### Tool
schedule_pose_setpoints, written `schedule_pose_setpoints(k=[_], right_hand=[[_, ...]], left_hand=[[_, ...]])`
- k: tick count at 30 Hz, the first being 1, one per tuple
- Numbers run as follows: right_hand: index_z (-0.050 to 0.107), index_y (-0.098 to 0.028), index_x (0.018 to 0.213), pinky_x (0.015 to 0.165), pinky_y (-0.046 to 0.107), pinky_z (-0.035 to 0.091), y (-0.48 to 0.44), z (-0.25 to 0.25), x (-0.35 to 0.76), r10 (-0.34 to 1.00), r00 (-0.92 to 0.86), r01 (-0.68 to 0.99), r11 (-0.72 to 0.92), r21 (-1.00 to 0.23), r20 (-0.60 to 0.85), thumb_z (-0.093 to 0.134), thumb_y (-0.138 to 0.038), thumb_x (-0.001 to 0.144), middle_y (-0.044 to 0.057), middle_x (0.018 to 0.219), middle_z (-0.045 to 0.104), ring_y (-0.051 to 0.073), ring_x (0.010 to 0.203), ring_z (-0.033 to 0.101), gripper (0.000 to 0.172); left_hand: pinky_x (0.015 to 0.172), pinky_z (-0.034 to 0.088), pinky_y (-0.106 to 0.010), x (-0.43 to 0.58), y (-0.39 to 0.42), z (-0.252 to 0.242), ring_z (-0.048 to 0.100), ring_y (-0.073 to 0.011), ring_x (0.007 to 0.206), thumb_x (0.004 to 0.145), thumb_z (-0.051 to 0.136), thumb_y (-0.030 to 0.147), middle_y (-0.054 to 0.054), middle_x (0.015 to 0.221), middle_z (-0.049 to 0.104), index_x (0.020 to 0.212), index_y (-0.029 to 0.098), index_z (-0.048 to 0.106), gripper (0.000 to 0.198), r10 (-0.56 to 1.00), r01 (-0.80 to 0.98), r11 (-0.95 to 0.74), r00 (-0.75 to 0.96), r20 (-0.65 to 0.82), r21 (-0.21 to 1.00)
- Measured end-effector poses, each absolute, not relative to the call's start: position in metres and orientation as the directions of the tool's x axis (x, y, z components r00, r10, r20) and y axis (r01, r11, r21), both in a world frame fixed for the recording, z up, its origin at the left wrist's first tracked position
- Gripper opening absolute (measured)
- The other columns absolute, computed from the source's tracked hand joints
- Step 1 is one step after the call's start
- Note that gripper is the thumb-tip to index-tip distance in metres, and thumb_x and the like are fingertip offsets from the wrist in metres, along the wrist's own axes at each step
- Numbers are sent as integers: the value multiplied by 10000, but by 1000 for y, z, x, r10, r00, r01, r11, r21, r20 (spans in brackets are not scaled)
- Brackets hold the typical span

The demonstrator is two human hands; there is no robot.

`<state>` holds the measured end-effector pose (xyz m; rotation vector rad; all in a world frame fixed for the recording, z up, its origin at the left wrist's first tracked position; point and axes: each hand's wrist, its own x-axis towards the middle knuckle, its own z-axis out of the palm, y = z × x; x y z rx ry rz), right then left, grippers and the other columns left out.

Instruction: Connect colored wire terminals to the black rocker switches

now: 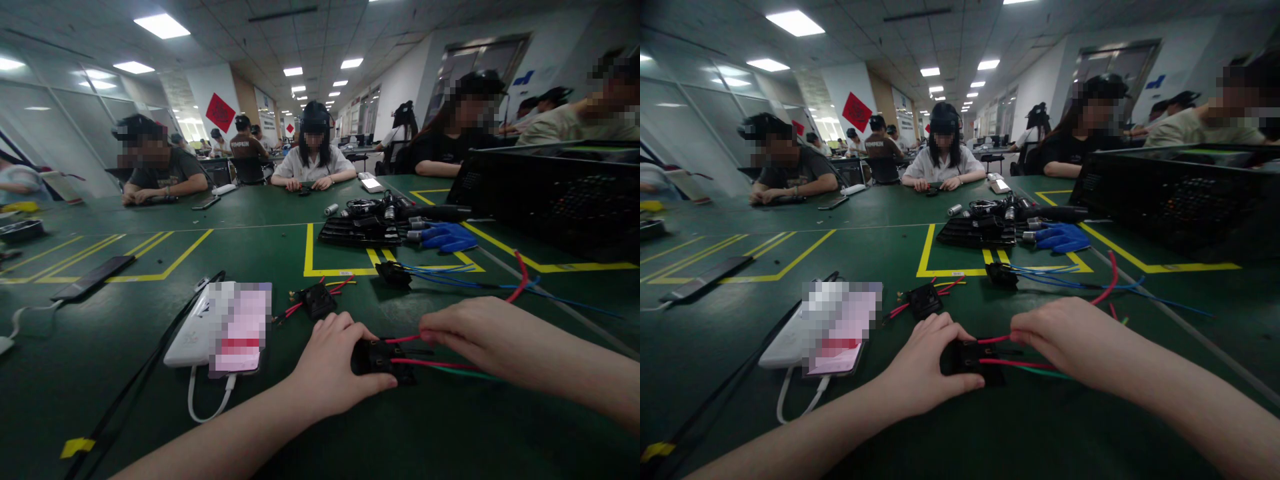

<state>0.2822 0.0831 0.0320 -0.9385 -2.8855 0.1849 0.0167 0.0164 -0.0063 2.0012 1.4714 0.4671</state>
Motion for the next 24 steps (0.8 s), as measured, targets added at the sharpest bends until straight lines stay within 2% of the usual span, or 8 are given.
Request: schedule_pose_setpoints(k=[3,7,11,14,16,19,21,24], right_hand=[[714,-260,772,543,309,426,87,27,280,636,-769,636,748,-190,-69,531,-206,995,15,680,754,224,602,726,294],[718,-263,779,562,316,447,89,30,277,638,-765,641,739,-210,-89,521,-229,1003,16,693,760,226,627,733,300],[744,-256,862,617,334,499,78,42,276,556,-826,555,831,-33,98,524,-112,979,37,778,809,240,686,770,288],[753,-260,930,650,346,518,62,49,274,434,-864,476,870,131,255,547,7,864,36,801,813,247,690,769,343],[755,-261,964,667,357,531,56,50,274,382,-872,445,880,169,306,555,21,813,41,836,827,255,699,773,377],[757,-258,911,650,369,518,63,46,275,466,-850,504,855,124,245,549,-14,887,52,808,824,268,695,781,322],[751,-254,856,628,364,496,73,41,277,575,-810,583,812,43,119,552,-77,970,56,785,821,274,692,786,290],[748,-253,843,597,340,466,86,30,278,642,-764,644,755,-119,-59,555,-189,1013,46,776,814,266,679,775,265]], left_hand=[[1110,508,-545,16,16,-6,631,-363,1212,856,970,532,-67,1223,686,1186,245,778,477,943,731,-198,324,-76,653],[1107,507,-538,17,16,-4,630,-357,1205,857,966,537,-63,1230,691,1185,257,772,473,943,728,-200,324,-72,656],[1105,504,-527,17,17,-2,629,-356,1214,860,977,513,-63,1233,691,1182,246,772,466,942,734,-187,323,-94,653],[1097,506,-514,18,17,0,632,-355,1209,852,988,507,-62,1219,692,1194,236,770,488,940,739,-190,328,-99,647],[1099,504,-511,18,17,0,631,-352,1206,852,991,498,-64,1222,690,1201,226,770,495,939,741,-190,329,-102,644],[1096,504,-509,17,17,0,630,-351,1204,852,992,486,-64,1222,688,1190,227,771,480,939,739,-190,329,-101,646],[1088,508,-512,17,16,0,629,-354,1205,853,987,491,-61,1219,688,1175,238,769,463,940,739,-190,326,-96,647],[1080,515,-515,17,16,0,631,-354,1200,862,970,508,-58,1218,689,1168,250,766,450,941,736,-189,324,-93,650]])
